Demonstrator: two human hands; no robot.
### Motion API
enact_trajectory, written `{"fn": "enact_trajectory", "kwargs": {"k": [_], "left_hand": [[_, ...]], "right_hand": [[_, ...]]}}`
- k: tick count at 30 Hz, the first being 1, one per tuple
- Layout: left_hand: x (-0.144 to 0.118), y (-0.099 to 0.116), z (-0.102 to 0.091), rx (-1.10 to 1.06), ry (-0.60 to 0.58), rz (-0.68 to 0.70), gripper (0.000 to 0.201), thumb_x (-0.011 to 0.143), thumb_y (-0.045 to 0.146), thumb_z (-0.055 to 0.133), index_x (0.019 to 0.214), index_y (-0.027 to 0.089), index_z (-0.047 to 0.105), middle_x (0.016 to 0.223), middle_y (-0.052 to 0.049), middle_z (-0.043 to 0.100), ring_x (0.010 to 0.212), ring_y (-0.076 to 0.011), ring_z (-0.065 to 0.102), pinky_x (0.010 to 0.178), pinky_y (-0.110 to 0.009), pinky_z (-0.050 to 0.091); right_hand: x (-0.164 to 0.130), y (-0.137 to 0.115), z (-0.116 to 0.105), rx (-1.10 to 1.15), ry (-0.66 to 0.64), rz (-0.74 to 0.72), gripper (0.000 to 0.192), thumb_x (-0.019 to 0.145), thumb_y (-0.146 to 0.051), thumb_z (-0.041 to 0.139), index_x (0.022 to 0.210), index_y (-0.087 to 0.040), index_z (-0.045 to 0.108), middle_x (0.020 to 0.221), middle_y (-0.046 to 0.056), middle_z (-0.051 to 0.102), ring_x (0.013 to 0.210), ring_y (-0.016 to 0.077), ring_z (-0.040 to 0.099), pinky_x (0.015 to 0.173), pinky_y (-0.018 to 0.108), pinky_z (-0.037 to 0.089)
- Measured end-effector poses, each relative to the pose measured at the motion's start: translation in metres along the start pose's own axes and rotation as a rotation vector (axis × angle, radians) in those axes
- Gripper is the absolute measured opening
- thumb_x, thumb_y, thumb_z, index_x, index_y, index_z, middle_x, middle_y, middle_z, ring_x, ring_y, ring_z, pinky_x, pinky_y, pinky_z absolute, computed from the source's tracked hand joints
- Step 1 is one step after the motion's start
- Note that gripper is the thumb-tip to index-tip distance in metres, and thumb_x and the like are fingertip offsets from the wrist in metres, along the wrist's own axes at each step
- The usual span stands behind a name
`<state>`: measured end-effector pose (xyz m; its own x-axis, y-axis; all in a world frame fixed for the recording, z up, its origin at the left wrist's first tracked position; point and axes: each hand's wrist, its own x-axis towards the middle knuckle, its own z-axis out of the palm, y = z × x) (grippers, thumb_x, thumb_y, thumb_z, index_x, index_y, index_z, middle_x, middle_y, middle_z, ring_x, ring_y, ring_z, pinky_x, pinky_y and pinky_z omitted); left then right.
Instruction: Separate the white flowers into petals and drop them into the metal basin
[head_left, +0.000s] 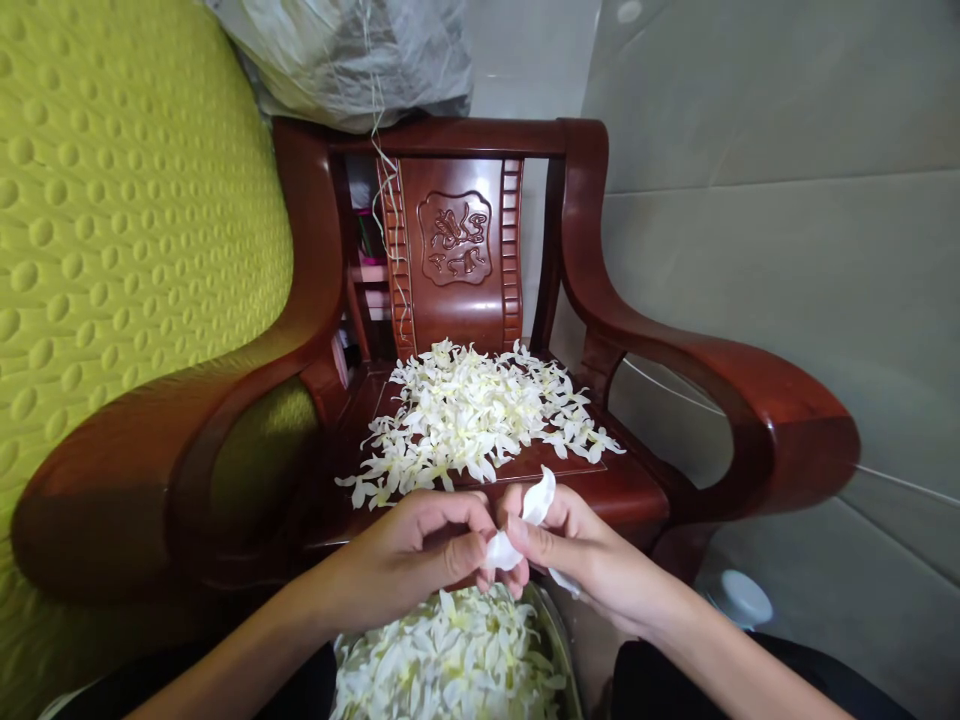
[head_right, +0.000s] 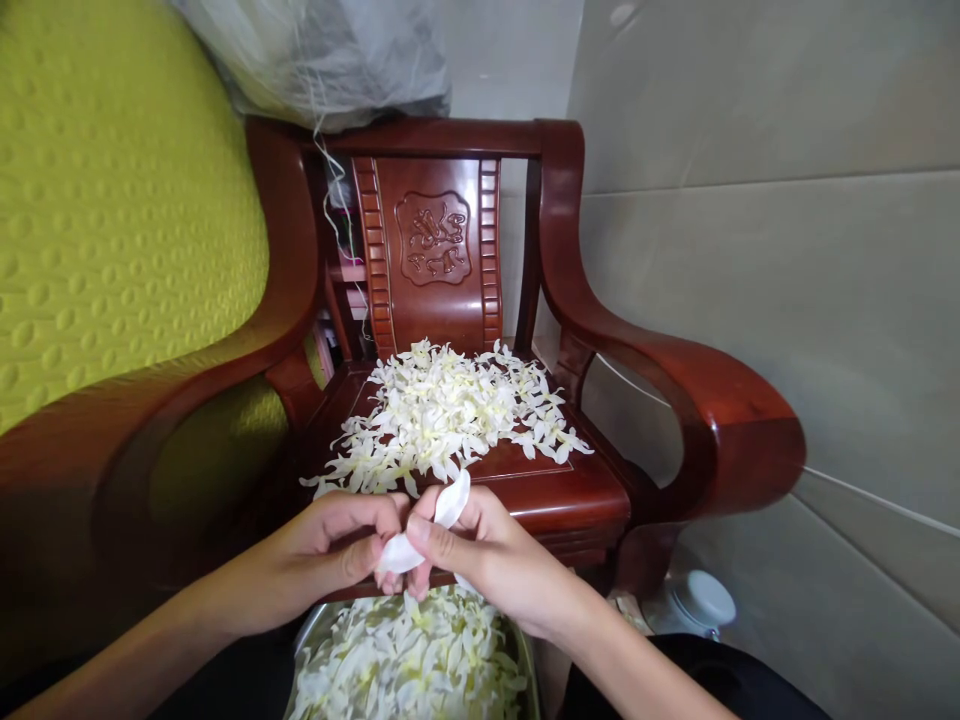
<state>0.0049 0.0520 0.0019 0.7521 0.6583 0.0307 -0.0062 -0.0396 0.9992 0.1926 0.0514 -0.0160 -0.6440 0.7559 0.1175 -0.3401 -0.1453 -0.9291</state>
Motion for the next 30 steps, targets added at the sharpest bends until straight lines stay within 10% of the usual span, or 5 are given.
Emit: {"fn": "enact_trajectory", "kwargs": {"k": [30], "left_hand": [[0.003, 0.0, 0.007, -0.127, 0.042, -0.044, 0.018, 0.086, 0.03, 0.058, 0.083, 0.012, 0.06, 0.09, -0.008, 0.067, 0.085, -0.0158, 0.061, 0.076, -0.027, 0.044]], "right_hand": [[-0.005, 0.0, 0.004, 0.126, 0.167, 0.137, 0.032, 0.077, -0.04, 0.07, 0.069, -0.012, 0.058, 0.057, -0.001, 0.057, 0.053, 0.0056, 0.052, 0.05, 0.015, 0.036]]}}
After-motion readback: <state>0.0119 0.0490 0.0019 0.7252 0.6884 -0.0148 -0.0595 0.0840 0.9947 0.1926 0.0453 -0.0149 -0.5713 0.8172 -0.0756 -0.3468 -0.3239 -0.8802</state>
